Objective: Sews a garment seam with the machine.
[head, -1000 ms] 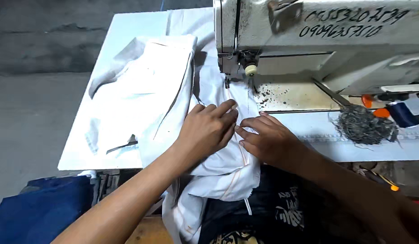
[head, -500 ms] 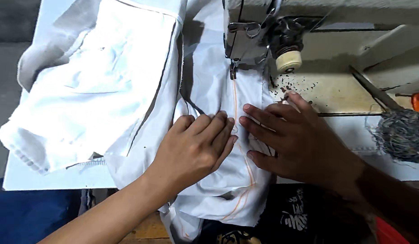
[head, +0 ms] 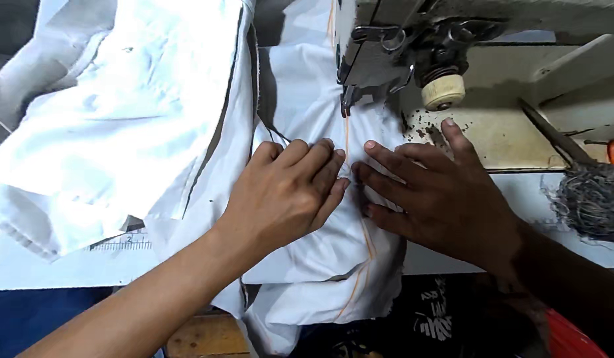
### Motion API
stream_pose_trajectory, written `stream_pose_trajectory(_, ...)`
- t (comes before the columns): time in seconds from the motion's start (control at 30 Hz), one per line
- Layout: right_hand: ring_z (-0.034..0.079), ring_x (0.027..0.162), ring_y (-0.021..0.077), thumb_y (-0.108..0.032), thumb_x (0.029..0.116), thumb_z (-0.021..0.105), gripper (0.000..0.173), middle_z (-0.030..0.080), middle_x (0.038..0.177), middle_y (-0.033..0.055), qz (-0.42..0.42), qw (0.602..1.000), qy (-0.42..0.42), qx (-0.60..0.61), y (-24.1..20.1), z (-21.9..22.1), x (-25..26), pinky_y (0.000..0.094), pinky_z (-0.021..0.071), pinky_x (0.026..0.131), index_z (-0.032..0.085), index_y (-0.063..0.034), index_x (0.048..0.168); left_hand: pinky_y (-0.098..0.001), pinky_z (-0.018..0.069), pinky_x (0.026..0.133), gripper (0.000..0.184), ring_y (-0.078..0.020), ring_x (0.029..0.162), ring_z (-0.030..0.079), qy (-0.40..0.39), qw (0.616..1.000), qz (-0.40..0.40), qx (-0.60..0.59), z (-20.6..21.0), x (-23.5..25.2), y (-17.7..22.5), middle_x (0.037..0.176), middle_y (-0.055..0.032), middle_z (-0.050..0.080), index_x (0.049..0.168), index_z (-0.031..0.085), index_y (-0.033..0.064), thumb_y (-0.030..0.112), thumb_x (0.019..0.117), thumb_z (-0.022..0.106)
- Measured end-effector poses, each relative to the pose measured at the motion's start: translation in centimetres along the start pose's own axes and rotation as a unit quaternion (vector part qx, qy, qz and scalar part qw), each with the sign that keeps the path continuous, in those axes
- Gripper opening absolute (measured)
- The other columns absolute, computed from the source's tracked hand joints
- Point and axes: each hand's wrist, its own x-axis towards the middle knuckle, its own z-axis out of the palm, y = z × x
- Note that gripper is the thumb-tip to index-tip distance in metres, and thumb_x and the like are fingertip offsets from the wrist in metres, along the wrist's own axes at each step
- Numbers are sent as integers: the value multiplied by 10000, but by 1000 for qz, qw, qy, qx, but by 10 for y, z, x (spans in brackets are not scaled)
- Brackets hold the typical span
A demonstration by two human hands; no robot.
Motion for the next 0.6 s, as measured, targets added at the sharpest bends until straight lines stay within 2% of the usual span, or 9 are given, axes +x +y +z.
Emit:
stream_pose_trajectory(0.23, 580, 1266, 301, -507, 1055, 415, 497, 548, 1516, 41, 7, 1000, -12, 3, 14, 0, 13, 708, 206, 1124, 597, -280, 1458, -455, 405, 701, 473, -289, 858, 605, -17, 1000, -8, -13, 2, 13, -14, 1185, -116, 694, 1279, 724, 105, 382, 1056, 412)
stream_pose_trajectory(0.3, 602, 1230, 333, -506, 1054, 406, 505, 558, 1502, 72, -1, 1000, -12, 1, 19, 0, 17, 732, 265, 1066, 597, -272, 1458, -457, 405, 704, 472, -285, 857, 604, -18, 1000, -12, -14, 3, 17, -17, 1192, -107, 691, 1284, 725, 123, 392, 1056, 411)
stream_pose_trajectory(0.4, 609, 1203, 345, -517, 1044, 403, 515, 575, 1483, 79, 2, 1000, -19, -1, 22, -1, 22, 701, 328, 1009, 600, -278, 1456, -456, 404, 711, 467, -283, 855, 604, -15, 1000, -19, -12, 5, 19, -20, 1212, -95, 694, 1293, 723, 135, 393, 1063, 409)
stream_pose_trajectory(0.53, 623, 1174, 352, -458, 1054, 433, 466, 613, 1423, 102, -11, 1000, 0, -7, 20, 1, 22, 721, 316, 1007, 629, -258, 1426, -447, 389, 695, 463, -271, 831, 589, -1, 1000, -22, -6, 6, 22, -20, 1247, -89, 687, 1278, 730, 128, 384, 1059, 412)
stream_pose_trajectory(0.6, 624, 1167, 357, -420, 1053, 462, 439, 626, 1393, 110, -21, 1000, 11, -12, 20, 2, 21, 742, 305, 1013, 644, -233, 1406, -437, 393, 678, 401, -261, 805, 593, 38, 999, -10, -12, 8, 20, -19, 1224, -92, 699, 1224, 756, 128, 351, 1044, 476)
